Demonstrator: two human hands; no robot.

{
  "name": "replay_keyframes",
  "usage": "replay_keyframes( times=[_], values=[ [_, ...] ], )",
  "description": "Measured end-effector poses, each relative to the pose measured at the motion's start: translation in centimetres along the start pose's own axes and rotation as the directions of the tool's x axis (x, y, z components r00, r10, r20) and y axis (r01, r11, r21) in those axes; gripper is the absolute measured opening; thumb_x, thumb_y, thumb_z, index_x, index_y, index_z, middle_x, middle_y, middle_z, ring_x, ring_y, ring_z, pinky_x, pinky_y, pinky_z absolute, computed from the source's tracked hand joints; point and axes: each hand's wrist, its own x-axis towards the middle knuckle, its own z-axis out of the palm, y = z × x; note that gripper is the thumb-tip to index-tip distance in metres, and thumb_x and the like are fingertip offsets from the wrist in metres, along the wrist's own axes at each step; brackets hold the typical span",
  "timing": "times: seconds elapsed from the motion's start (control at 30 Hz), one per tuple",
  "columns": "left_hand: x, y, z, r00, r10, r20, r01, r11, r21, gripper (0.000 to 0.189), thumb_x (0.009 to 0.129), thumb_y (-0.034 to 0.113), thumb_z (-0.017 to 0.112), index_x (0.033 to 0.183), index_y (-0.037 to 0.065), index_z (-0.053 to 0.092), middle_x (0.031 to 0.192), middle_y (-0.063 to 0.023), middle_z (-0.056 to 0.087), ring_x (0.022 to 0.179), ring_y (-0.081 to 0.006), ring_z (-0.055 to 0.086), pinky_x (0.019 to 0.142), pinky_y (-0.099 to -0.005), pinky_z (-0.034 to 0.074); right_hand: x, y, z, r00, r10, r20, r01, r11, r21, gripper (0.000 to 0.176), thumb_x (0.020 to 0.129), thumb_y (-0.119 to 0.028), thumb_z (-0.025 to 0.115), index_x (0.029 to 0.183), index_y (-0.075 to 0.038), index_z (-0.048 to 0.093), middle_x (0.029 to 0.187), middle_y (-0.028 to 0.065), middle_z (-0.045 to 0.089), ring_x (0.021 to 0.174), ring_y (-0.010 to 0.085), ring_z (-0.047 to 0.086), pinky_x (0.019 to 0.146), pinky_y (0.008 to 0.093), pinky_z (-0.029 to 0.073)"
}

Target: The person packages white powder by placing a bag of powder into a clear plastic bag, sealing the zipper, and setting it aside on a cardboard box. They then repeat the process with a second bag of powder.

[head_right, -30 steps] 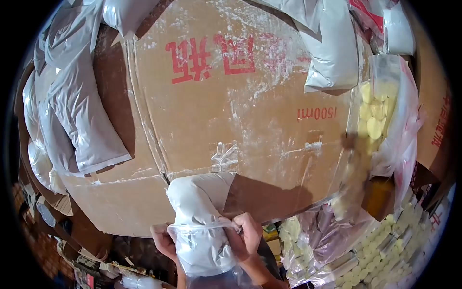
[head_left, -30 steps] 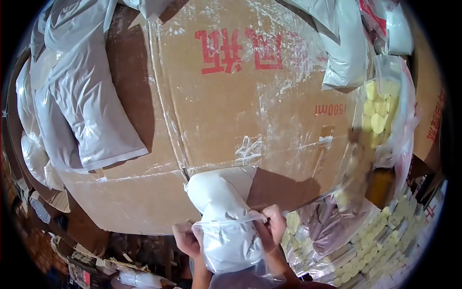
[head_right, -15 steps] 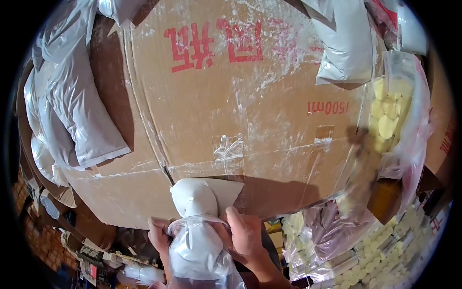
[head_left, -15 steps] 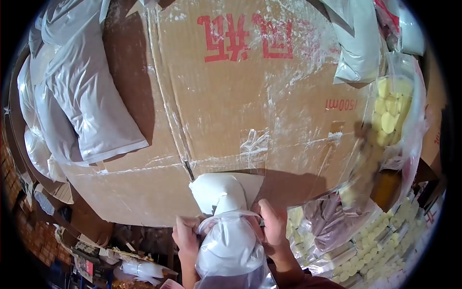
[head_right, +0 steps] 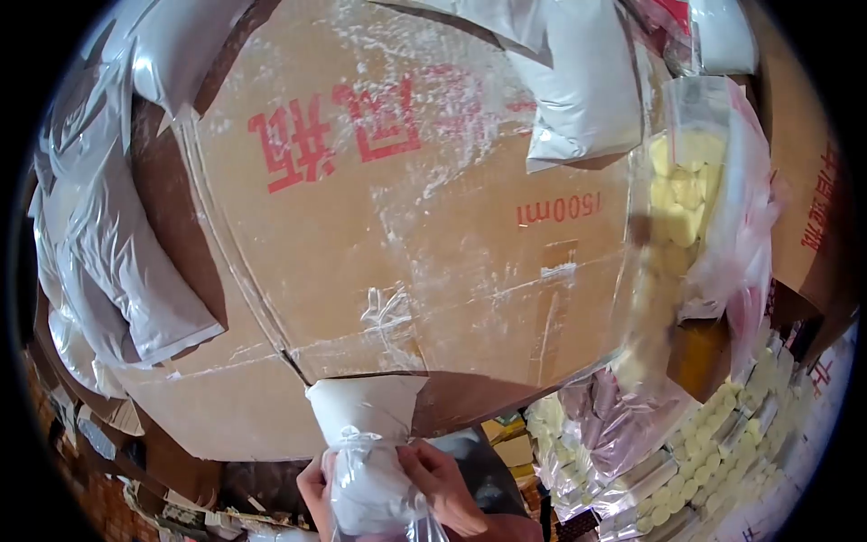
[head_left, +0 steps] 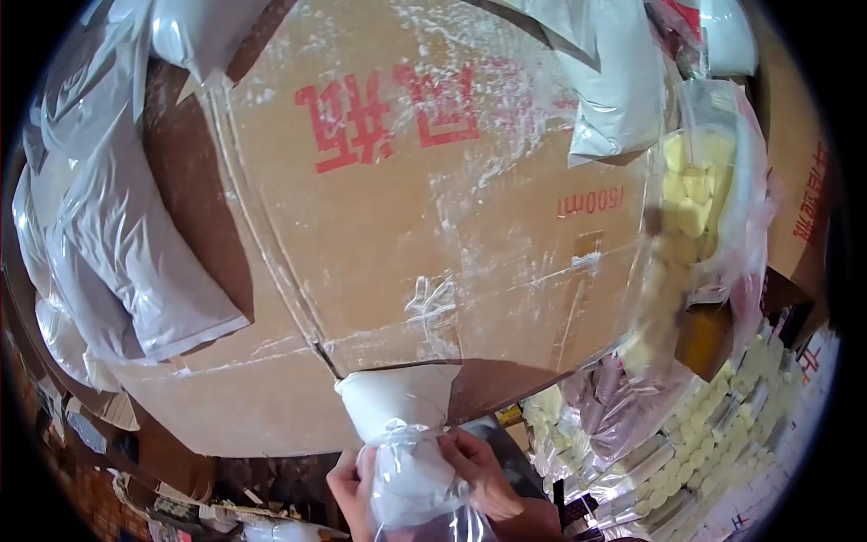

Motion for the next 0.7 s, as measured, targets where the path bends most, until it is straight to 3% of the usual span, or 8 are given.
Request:
replay_keyframes(
  times=[0.07,0.2,0.3,0.37,0.4,0.43,0.57,0.7],
  values=[
    [0.2,-4.5,-0.6,0.998,-0.027,-0.061,0.011,0.971,-0.240,0.024,0.089,0.008,0.057,0.069,-0.001,0.049,0.068,-0.0007,0.052,0.062,-0.0065,0.043,0.053,-0.0244,0.036,0.8,2.4,-0.3,0.986,-0.131,0.106,0.103,0.966,0.238,0.022,0.097,-0.026,0.055,0.091,-0.005,0.058,0.075,-0.0052,0.052,0.067,0.0034,0.047,0.058,0.0199,0.037],
    [3.1,-5.4,0.8,0.991,-0.137,-0.001,0.125,0.912,-0.391,0.012,0.086,0.009,0.063,0.092,-0.001,0.058,0.087,-0.0067,0.066,0.073,-0.0132,0.062,0.064,-0.0300,0.052,2.6,3.1,-1.1,0.987,-0.086,0.137,0.050,0.967,0.250,0.024,0.094,-0.024,0.060,0.082,-0.004,0.059,0.074,-0.0048,0.055,0.069,0.0038,0.047,0.062,0.0207,0.039],
    [4.1,-6.2,-0.4,0.986,0.163,-0.030,-0.165,0.953,-0.254,0.005,0.083,-0.003,0.061,0.082,0.000,0.057,0.079,-0.0019,0.060,0.071,-0.0075,0.054,0.064,-0.0231,0.044,3.5,2.7,-2.0,0.970,-0.220,0.105,0.218,0.975,0.030,0.016,0.090,-0.014,0.065,0.080,-0.001,0.061,0.080,0.0006,0.058,0.071,0.0074,0.051,0.064,0.0226,0.042],
    [3.5,-4.7,-1.3,0.965,0.254,-0.063,-0.260,0.958,-0.123,0.011,0.079,-0.008,0.063,0.078,0.000,0.055,0.082,-0.0048,0.059,0.075,-0.0092,0.054,0.069,-0.0211,0.042,3.0,0.7,-1.4,0.779,-0.620,0.093,0.611,0.717,-0.335,0.010,0.086,-0.007,0.066,0.081,0.001,0.062,0.085,0.0052,0.058,0.075,0.0107,0.054,0.067,0.0233,0.043],
    [3.7,-2.1,-0.2,0.881,0.460,-0.111,-0.461,0.887,0.015,0.013,0.077,-0.008,0.064,0.076,0.000,0.053,0.087,-0.0093,0.061,0.076,-0.0125,0.056,0.068,-0.0224,0.043,2.8,-0.5,-1.0,0.613,-0.775,0.154,0.729,0.479,-0.490,0.008,0.084,-0.003,0.067,0.082,0.002,0.062,0.088,0.0075,0.058,0.077,0.0124,0.056,0.068,0.0237,0.044],
    [4.0,-2.0,-0.7,0.863,0.503,-0.040,-0.502,0.864,0.027,0.014,0.076,-0.007,0.064,0.075,0.000,0.052,0.087,-0.0105,0.062,0.077,-0.0141,0.057,0.068,-0.0237,0.043,2.1,-1.2,-0.9,0.659,-0.740,0.139,0.684,0.512,-0.519,0.002,0.085,-0.001,0.062,0.086,0.000,0.062,0.107,0.0137,0.057,0.093,0.0182,0.056,0.080,0.0277,0.044],
    [5.5,-4.2,-2.5,0.903,0.357,0.239,-0.302,0.923,-0.237,0.016,0.080,-0.004,0.064,0.072,0.001,0.051,0.084,-0.0116,0.064,0.077,-0.0169,0.059,0.067,-0.0279,0.046,3.8,0.0,-1.8,0.842,-0.536,0.064,0.540,0.837,-0.086,0.005,0.086,-0.003,0.061,0.084,0.002,0.062,0.094,0.0075,0.061,0.085,0.0122,0.058,0.073,0.0236,0.044],
    [7.3,-5.6,-2.1,0.798,0.451,0.400,-0.380,0.891,-0.248,0.013,0.081,-0.004,0.061,0.075,0.002,0.052,0.078,-0.0070,0.060,0.070,-0.0107,0.054,0.059,-0.0231,0.041,6.6,1.5,-3.9,0.952,-0.298,0.067,0.298,0.955,0.008,0.018,0.092,-0.013,0.056,0.078,-0.004,0.060,0.078,-0.0021,0.060,0.075,0.0060,0.054,0.066,0.0215,0.042]
  ],
)
